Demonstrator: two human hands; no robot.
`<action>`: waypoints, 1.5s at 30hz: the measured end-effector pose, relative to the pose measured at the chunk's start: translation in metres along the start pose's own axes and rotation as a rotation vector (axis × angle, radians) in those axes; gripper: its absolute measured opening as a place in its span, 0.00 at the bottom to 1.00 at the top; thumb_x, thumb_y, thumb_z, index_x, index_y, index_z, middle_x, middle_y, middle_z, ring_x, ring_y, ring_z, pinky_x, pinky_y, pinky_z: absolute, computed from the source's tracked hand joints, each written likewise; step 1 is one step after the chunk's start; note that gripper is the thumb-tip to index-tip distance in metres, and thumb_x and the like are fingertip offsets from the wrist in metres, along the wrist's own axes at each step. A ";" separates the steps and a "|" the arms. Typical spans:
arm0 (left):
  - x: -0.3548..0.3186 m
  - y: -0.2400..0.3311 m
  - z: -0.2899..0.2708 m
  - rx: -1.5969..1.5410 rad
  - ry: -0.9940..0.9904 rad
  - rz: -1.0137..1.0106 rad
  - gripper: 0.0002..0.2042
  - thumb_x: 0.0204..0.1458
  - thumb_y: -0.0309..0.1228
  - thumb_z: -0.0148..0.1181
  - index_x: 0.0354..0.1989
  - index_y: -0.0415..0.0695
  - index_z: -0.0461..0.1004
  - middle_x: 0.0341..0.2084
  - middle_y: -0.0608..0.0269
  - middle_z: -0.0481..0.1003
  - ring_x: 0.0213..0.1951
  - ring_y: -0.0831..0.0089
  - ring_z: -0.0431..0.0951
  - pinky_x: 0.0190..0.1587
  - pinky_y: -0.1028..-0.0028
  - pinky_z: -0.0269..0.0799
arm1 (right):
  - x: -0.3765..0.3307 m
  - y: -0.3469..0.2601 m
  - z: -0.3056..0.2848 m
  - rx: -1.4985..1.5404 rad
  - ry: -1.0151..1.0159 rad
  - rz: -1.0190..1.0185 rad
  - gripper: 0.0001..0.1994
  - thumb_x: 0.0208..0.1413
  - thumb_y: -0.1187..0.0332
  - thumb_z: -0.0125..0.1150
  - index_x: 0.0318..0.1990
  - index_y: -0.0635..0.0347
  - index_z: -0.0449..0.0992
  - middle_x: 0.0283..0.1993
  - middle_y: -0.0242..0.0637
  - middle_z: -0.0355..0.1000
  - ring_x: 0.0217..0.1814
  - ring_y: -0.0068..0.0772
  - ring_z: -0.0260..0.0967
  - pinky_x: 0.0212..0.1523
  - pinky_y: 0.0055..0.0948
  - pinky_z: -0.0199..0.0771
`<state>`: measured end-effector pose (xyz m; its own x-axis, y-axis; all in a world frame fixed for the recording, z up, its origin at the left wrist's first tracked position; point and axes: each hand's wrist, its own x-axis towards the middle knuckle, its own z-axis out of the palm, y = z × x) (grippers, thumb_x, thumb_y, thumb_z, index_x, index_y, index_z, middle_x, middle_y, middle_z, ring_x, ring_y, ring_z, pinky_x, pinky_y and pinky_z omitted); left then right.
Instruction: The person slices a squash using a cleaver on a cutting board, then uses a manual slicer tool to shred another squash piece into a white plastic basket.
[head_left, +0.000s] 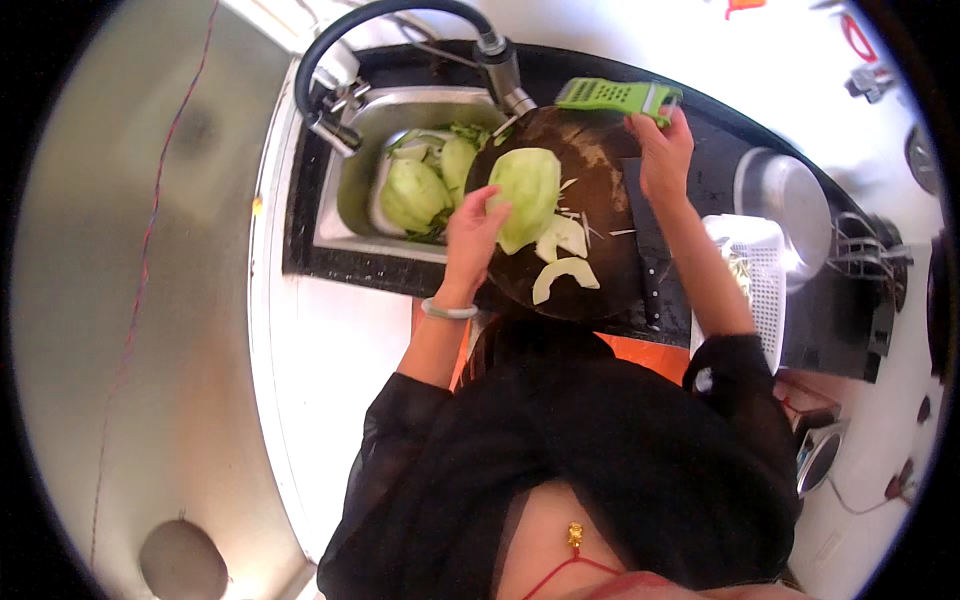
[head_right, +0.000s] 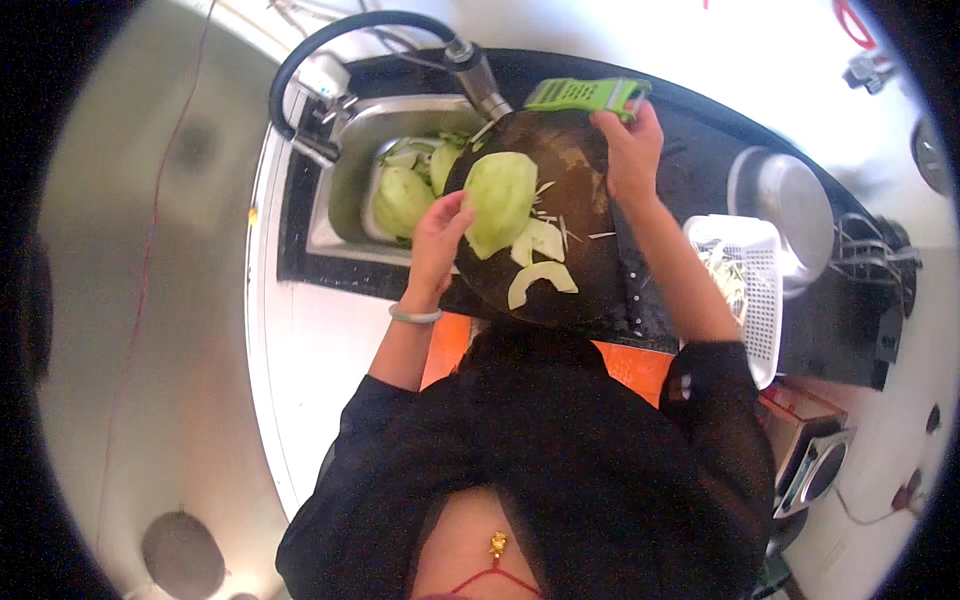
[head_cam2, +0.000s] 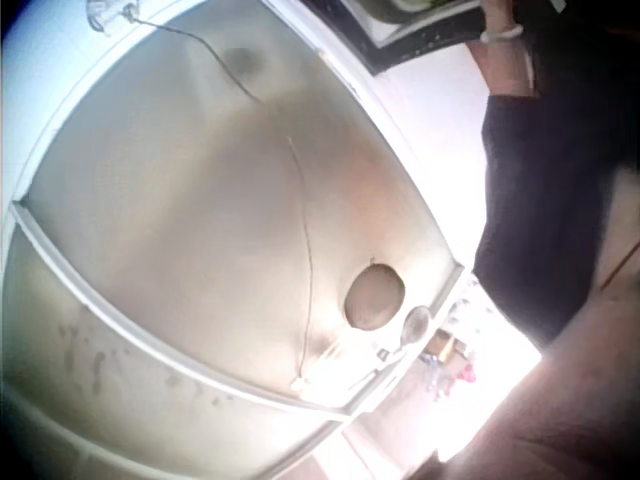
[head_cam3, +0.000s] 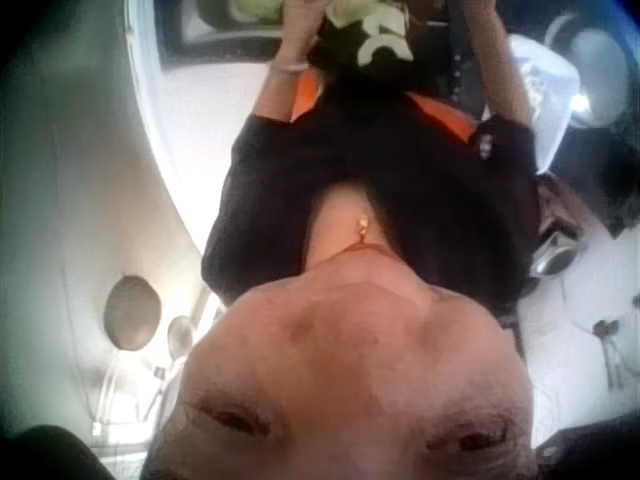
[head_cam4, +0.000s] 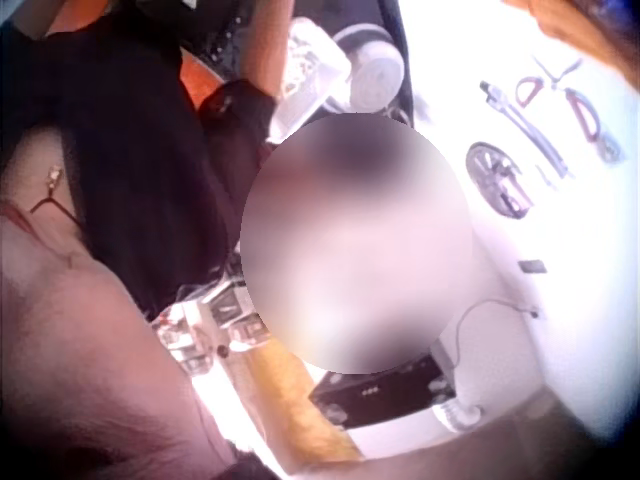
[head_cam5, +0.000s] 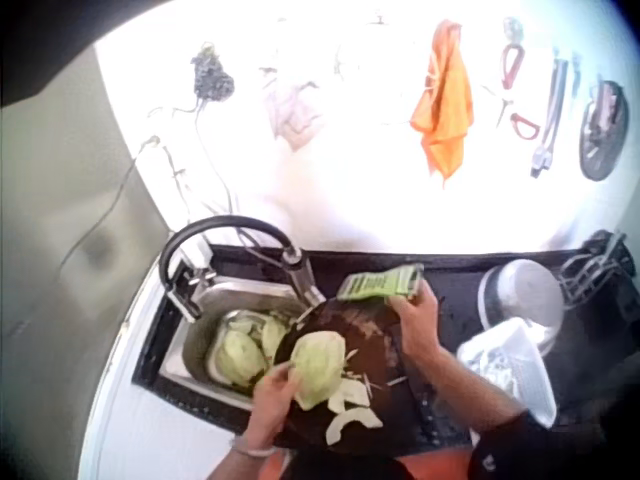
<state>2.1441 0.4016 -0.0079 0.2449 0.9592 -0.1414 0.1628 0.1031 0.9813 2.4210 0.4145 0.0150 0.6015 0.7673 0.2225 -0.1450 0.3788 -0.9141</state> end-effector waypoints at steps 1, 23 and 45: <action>-0.003 0.007 0.006 -0.390 -0.169 -0.152 0.18 0.56 0.35 0.56 0.52 0.38 0.68 0.49 0.54 0.70 0.52 0.62 0.69 0.55 0.64 0.63 | -0.023 -0.001 0.013 0.169 0.027 0.128 0.09 0.50 0.81 0.55 0.40 0.63 0.69 0.38 0.38 0.72 0.39 0.32 0.72 0.42 0.28 0.73; 0.116 -0.084 -0.187 -0.944 -0.155 -0.471 0.14 0.56 0.25 0.44 0.51 0.39 0.65 0.41 0.49 0.73 0.44 0.57 0.76 0.48 0.60 0.74 | 0.009 0.119 0.167 -2.008 -1.073 -0.195 0.09 0.46 0.75 0.53 0.36 0.57 0.74 0.38 0.45 0.73 0.43 0.42 0.73 0.38 0.39 0.74; 0.143 -0.091 -0.209 -0.867 -0.404 -0.579 0.21 0.51 0.20 0.47 0.56 0.36 0.59 0.41 0.49 0.72 0.43 0.57 0.76 0.50 0.59 0.75 | -0.070 0.075 0.214 -1.011 -0.205 -0.397 0.16 0.48 0.78 0.55 0.47 0.56 0.73 0.54 0.46 0.62 0.59 0.46 0.57 0.57 0.37 0.60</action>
<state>1.9643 0.5840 -0.0895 0.6665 0.5674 -0.4837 -0.3301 0.8063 0.4909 2.1997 0.4999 0.0035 0.3083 0.7915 0.5277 0.7947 0.0906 -0.6002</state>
